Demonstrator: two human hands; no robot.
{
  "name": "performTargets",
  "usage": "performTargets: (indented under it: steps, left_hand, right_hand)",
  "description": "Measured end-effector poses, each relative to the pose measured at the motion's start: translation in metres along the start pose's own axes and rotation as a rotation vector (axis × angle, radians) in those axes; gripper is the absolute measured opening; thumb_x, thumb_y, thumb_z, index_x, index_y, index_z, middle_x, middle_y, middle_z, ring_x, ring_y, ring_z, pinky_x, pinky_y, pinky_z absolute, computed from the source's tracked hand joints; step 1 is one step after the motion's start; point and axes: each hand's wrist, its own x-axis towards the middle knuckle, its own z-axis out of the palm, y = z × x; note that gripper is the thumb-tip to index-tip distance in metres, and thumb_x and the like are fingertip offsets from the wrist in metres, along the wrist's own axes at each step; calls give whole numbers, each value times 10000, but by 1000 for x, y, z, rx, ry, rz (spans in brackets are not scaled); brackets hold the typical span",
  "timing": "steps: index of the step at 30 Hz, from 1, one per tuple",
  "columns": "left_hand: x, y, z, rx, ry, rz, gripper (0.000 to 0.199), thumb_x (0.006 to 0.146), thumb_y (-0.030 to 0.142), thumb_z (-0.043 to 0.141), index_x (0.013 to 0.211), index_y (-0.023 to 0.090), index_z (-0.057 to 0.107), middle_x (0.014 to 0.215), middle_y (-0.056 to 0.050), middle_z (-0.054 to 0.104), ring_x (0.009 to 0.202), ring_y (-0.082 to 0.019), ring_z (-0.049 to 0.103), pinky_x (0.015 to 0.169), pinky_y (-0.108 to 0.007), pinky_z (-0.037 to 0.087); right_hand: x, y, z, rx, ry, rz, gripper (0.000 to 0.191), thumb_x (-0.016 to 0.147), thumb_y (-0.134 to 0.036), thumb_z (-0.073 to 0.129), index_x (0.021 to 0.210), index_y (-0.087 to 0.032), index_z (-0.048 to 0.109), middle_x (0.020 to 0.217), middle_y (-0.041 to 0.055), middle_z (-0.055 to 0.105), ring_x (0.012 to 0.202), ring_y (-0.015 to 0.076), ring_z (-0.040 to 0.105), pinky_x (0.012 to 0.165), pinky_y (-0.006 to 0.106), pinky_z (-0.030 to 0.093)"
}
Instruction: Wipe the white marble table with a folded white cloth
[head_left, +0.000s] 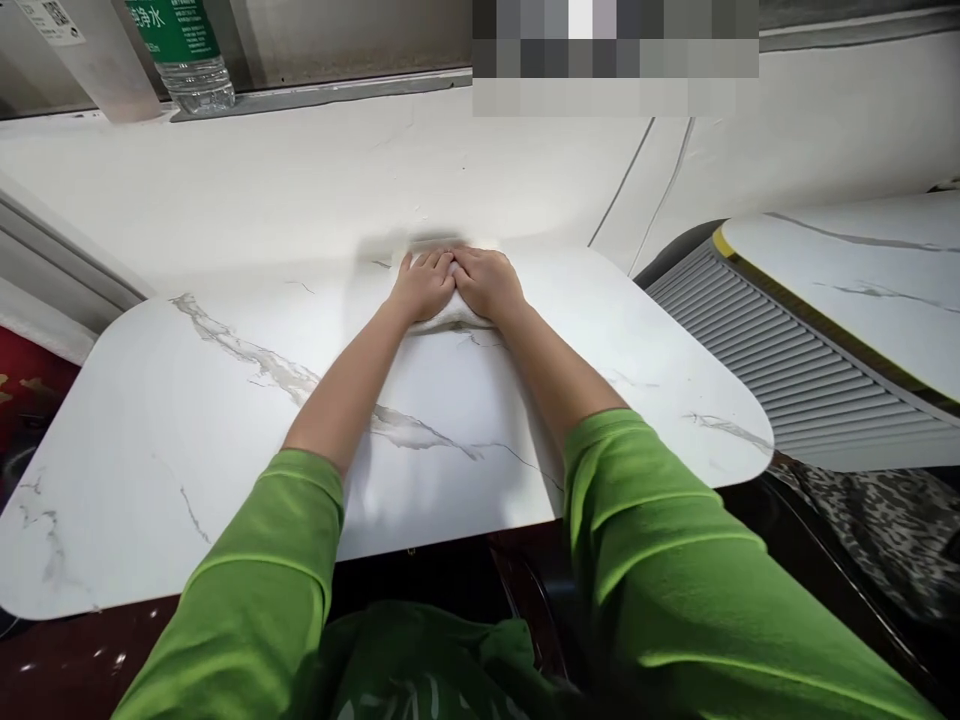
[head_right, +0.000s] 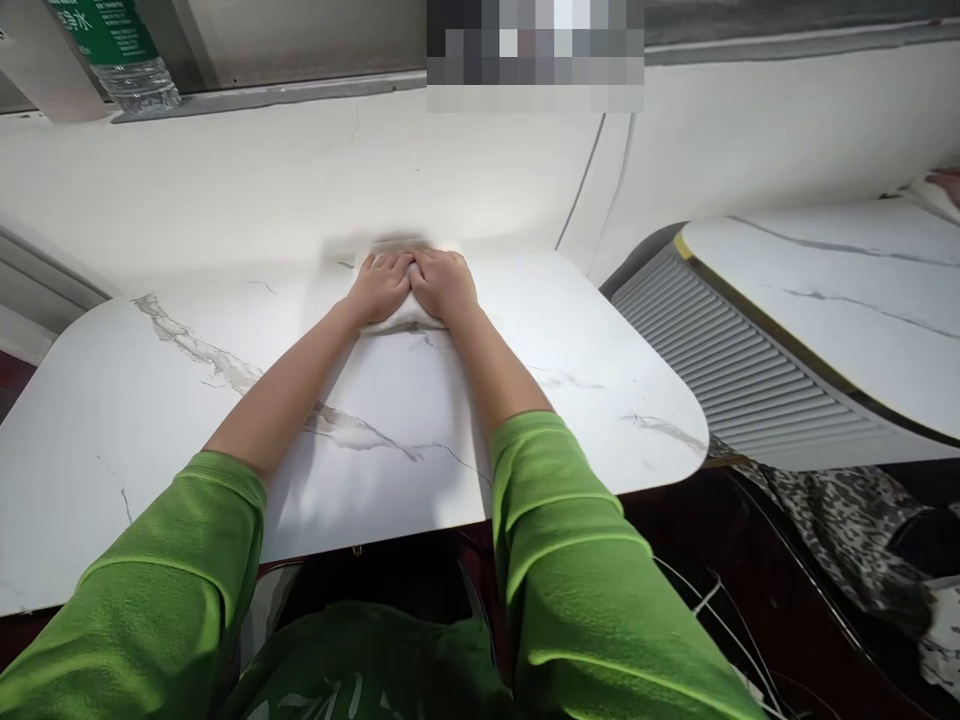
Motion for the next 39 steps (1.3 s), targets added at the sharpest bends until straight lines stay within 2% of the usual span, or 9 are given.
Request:
performTargets:
  steps: [5,11,15,21,26,29,33,36,39]
  left_hand:
    - [-5,6,-2,30,-26,-62,545,1026,239,207,1548,117,307,1643,-108,272,1527,-231,216,1251,-497,97]
    - [-39,18,-1,52,-23,-73,550,1029,250,211,1555,112,293,1641,-122,271,1525,-254,222,1242,-535,114]
    - [-82,28,-1,55,-21,-36,555,1025,257,229,1547,83,304,1630,-145,286,1520,-275,236,1233,-557,137]
    - [-168,44,-4,83,-2,-5,546,1007,244,280,1519,68,350,1607,-176,326,1510,-301,261,1219,-591,158]
    - [-215,46,-8,106,7,-12,552,997,245,310,1518,65,348,1605,-175,332,1513,-299,254,1227,-582,148]
    - [-219,46,-12,100,-12,-25,553,991,233,307,1516,66,348,1608,-165,332,1513,-295,254,1230,-577,151]
    - [-208,43,-17,99,-42,-68,561,981,209,302,1518,52,339,1609,-173,326,1512,-304,252,1230,-577,141]
    - [-189,32,-19,85,-38,-123,561,979,200,285,1516,47,339,1606,-177,330,1509,-301,260,1233,-570,137]
    - [-162,7,-21,66,4,-138,539,983,205,275,1501,84,365,1597,-167,355,1497,-286,288,1230,-562,148]
  right_hand:
    - [2,6,5,-20,-3,-32,518,903,-157,328,1332,-121,616,1394,127,615,1307,267,550,1114,448,372]
    - [-28,-9,-5,-47,-28,-75,531,903,-169,315,1354,-94,586,1430,143,581,1327,266,526,1122,456,363]
    - [-71,-35,-19,-88,-64,-79,549,910,-184,304,1386,-60,549,1459,152,551,1374,266,482,1149,465,337]
    - [-144,-88,-39,-83,-96,-99,559,926,-212,301,1419,-73,524,1480,136,531,1410,256,446,1180,470,303]
    - [-174,-120,-47,-61,-143,-128,581,909,-205,314,1429,-28,505,1501,156,499,1427,257,423,1202,464,277]
    - [-174,-126,-48,-57,-176,-132,585,905,-203,318,1426,-9,501,1502,165,497,1428,266,419,1203,471,275]
    - [-160,-123,-43,-29,-172,-139,573,909,-188,303,1421,-37,513,1494,147,512,1421,252,429,1198,458,276]
    - [-136,-117,-30,2,-148,-146,554,914,-183,297,1400,-72,538,1479,133,534,1407,246,445,1188,450,282]
    - [-98,-111,-12,24,-125,-150,529,917,-183,298,1364,-99,568,1453,131,563,1385,254,464,1169,453,296]
